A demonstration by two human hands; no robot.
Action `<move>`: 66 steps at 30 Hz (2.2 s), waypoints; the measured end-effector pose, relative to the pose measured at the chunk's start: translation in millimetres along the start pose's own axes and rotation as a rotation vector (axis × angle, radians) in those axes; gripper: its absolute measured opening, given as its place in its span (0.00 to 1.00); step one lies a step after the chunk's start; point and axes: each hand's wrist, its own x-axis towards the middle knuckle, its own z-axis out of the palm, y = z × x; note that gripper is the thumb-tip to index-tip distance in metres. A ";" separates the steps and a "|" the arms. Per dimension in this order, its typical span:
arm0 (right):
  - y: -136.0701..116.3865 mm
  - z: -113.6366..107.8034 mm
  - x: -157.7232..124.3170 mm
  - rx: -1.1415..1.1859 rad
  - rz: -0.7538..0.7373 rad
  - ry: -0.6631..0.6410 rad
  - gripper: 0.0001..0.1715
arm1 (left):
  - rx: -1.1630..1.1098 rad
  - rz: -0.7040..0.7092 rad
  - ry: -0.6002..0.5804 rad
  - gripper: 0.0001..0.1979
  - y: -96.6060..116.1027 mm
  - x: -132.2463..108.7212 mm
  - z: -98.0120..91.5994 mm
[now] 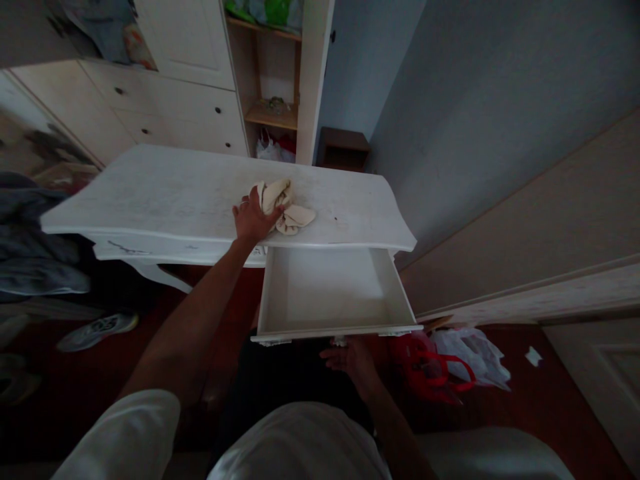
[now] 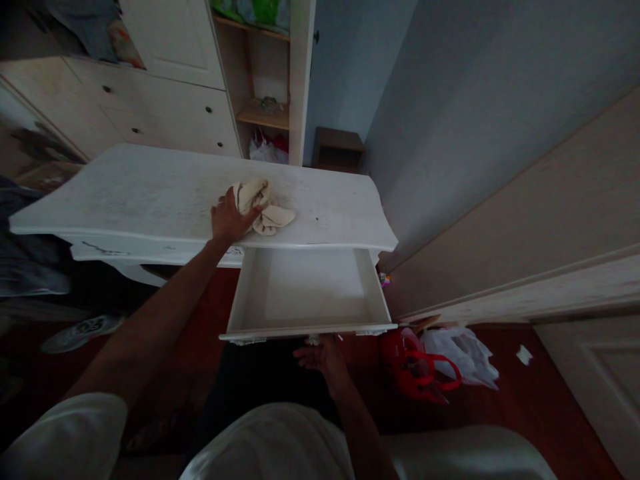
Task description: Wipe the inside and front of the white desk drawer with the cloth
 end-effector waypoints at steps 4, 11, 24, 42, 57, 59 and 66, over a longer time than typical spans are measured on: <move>-7.2 2.3 9.5 -0.001 -0.027 -0.014 0.28 | -0.005 0.008 0.007 0.46 -2.3 0.8 2.5; -26.0 4.4 32.7 -0.008 -0.075 -0.020 0.23 | -0.002 0.005 0.004 0.46 -3.1 0.1 2.2; -89.2 33.3 78.0 0.003 -0.050 0.004 0.23 | -0.038 0.002 0.022 0.44 -5.4 -0.8 4.6; -142.4 54.7 158.2 -0.027 -0.140 0.068 0.22 | -0.071 -0.002 0.042 0.43 -4.5 -1.8 1.9; -145.8 54.4 169.2 0.137 -0.169 -0.049 0.19 | -0.059 0.006 0.044 0.42 -2.6 -2.7 -1.1; -144.1 57.0 169.9 0.187 -0.190 -0.056 0.17 | -0.051 0.004 0.046 0.43 -2.3 -2.7 -0.9; -143.5 62.6 169.7 0.138 -0.212 -0.040 0.16 | -0.051 0.021 0.050 0.42 -2.8 -2.5 -1.3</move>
